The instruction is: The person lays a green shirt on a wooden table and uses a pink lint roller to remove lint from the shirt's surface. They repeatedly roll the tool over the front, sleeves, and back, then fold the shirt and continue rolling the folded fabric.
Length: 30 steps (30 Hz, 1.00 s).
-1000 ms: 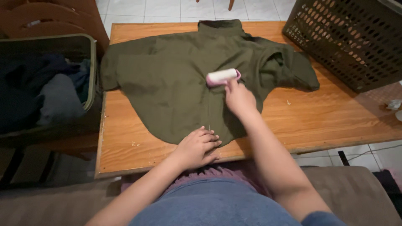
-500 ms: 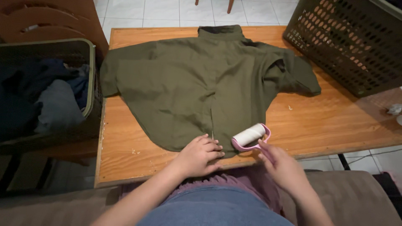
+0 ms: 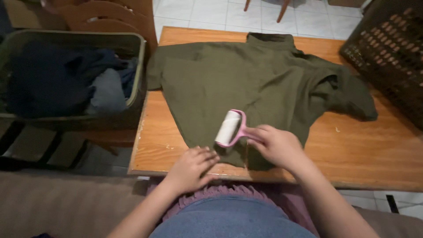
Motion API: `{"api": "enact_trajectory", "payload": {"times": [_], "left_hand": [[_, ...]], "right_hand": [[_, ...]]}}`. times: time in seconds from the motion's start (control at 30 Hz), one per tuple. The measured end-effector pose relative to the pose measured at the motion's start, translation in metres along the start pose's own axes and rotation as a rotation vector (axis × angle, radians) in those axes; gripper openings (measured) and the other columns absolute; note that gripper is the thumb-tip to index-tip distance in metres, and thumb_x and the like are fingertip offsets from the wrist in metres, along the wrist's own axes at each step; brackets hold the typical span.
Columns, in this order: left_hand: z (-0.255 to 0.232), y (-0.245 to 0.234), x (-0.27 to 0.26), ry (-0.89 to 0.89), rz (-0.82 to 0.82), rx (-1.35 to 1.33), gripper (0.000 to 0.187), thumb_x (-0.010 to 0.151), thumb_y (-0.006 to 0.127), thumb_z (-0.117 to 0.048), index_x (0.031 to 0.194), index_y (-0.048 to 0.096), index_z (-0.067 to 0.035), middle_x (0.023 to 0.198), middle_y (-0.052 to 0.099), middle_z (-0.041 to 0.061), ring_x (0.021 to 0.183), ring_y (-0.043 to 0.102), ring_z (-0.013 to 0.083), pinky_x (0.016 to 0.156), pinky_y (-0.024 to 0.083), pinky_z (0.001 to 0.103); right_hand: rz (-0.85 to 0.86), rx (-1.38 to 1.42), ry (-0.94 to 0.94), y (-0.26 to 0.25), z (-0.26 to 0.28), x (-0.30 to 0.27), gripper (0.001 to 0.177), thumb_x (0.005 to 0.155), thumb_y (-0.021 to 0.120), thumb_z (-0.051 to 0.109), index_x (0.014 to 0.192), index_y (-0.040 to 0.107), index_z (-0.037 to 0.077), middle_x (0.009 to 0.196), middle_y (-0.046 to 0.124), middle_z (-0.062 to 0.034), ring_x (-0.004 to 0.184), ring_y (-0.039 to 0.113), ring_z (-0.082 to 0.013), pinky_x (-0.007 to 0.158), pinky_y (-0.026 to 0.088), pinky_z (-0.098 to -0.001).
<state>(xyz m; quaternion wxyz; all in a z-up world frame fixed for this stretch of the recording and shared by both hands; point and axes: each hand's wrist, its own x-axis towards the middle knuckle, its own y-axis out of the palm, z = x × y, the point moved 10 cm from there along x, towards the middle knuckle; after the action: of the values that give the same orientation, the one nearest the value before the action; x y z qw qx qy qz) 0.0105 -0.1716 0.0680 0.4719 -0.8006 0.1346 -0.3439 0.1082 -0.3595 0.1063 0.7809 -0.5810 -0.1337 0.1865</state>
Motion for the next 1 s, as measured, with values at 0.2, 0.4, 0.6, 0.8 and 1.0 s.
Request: {"api": "enact_trajectory", "payload": {"times": [0.2, 0.4, 0.6, 0.8, 1.0], "left_hand": [[0.003, 0.004, -0.008, -0.053, 0.001, -0.063, 0.047, 0.086, 0.075, -0.040, 0.122, 0.074, -0.010, 0.130, 0.071, 0.007, 0.129, 0.059, 0.0287, 0.110, 0.043, 0.047], [-0.002, -0.005, -0.012, 0.015, -0.085, -0.022, 0.048, 0.085, 0.078, -0.042, 0.117, 0.073, -0.006, 0.125, 0.070, 0.010, 0.125, 0.060, 0.0295, 0.108, 0.044, 0.049], [-0.001, -0.007, -0.016, 0.033, -0.159, 0.019, 0.038, 0.087, 0.079, -0.036, 0.109, 0.074, -0.005, 0.106, 0.070, 0.007, 0.104, 0.063, 0.0273, 0.095, 0.052, 0.043], [-0.007, -0.014, -0.017, 0.085, -0.230, 0.062, 0.033, 0.085, 0.080, -0.031, 0.107, 0.074, -0.006, 0.103, 0.070, 0.005, 0.098, 0.063, 0.0233, 0.091, 0.052, 0.041], [-0.012, -0.020, -0.017, 0.064, -0.223, 0.069, 0.027, 0.087, 0.080, -0.026, 0.105, 0.075, -0.007, 0.100, 0.070, 0.002, 0.095, 0.064, 0.0223, 0.085, 0.053, 0.038]], "right_hand": [[-0.057, 0.250, -0.214, 0.049, 0.073, 0.104, 0.039, 0.097, 0.061, 0.039, 0.134, 0.067, 0.028, 0.115, 0.072, -0.0102, 0.104, 0.069, -0.0327, 0.088, 0.055, -0.0433], [0.095, 0.362, -0.177, 0.035, 0.050, 0.068, 0.043, 0.096, 0.064, 0.036, 0.137, 0.065, 0.025, 0.123, 0.073, -0.0103, 0.110, 0.071, -0.0283, 0.094, 0.054, -0.0394], [0.331, 0.132, 0.157, 0.019, -0.039, -0.009, 0.052, 0.091, 0.060, 0.043, 0.143, 0.061, 0.038, 0.109, 0.074, -0.0059, 0.100, 0.072, -0.0245, 0.090, 0.056, -0.0392], [0.063, 0.141, -0.069, 0.028, 0.057, 0.075, 0.039, 0.097, 0.057, 0.046, 0.134, 0.066, 0.034, 0.113, 0.072, -0.0085, 0.103, 0.069, -0.0319, 0.086, 0.055, -0.0449], [-0.017, 0.279, -0.152, 0.071, 0.111, 0.151, 0.041, 0.099, 0.058, 0.040, 0.138, 0.064, 0.030, 0.114, 0.071, -0.0151, 0.106, 0.067, -0.0368, 0.090, 0.053, -0.0476]]}}
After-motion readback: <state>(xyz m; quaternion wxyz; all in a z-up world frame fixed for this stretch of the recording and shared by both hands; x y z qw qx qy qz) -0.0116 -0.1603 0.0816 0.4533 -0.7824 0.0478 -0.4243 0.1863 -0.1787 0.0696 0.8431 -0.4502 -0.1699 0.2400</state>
